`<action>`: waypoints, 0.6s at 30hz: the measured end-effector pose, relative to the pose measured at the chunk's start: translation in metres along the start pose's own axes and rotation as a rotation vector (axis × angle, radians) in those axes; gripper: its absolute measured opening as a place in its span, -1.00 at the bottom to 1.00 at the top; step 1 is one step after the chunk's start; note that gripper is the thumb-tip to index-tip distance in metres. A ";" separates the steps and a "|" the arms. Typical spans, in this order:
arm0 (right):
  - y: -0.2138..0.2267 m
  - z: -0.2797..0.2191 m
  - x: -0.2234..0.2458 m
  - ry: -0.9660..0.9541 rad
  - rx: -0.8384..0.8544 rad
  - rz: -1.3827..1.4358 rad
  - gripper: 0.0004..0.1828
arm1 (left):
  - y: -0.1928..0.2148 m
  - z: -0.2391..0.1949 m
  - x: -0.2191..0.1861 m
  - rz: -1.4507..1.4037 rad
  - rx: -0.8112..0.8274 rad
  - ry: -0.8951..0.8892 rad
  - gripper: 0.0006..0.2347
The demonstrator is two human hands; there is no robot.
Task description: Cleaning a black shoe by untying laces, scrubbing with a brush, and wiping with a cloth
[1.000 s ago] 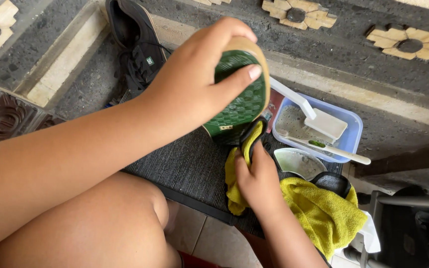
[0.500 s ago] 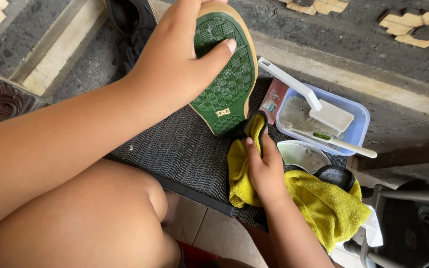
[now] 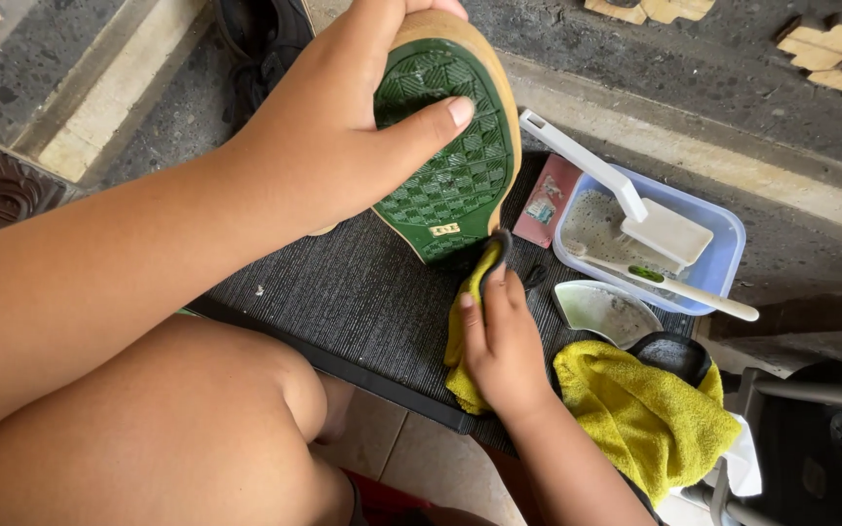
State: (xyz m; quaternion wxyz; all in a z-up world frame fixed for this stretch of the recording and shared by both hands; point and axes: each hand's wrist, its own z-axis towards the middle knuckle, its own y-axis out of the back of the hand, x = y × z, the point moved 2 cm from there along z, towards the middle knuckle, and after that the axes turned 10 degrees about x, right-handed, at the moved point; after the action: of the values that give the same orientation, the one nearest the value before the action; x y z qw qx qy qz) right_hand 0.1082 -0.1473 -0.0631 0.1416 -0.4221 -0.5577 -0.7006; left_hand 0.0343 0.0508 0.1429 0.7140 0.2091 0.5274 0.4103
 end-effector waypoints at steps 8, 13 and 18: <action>0.034 0.002 0.022 0.204 -0.152 0.205 -0.65 | -0.018 0.004 -0.005 0.050 -0.044 -0.131 -0.71; 0.003 -0.005 -0.002 -0.215 -0.172 0.407 -0.79 | -0.023 0.017 -0.014 0.063 -0.126 -0.130 -0.69; 0.007 -0.010 0.008 -0.198 -0.264 0.675 -0.74 | -0.028 0.027 -0.022 0.016 -0.080 -0.155 -0.74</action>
State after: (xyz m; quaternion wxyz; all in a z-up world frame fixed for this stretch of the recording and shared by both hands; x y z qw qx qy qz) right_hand 0.1038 -0.1563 -0.0532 0.2543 -0.6624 -0.3031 -0.6362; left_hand 0.0673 0.0203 0.1449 0.7571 0.2155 0.4521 0.4194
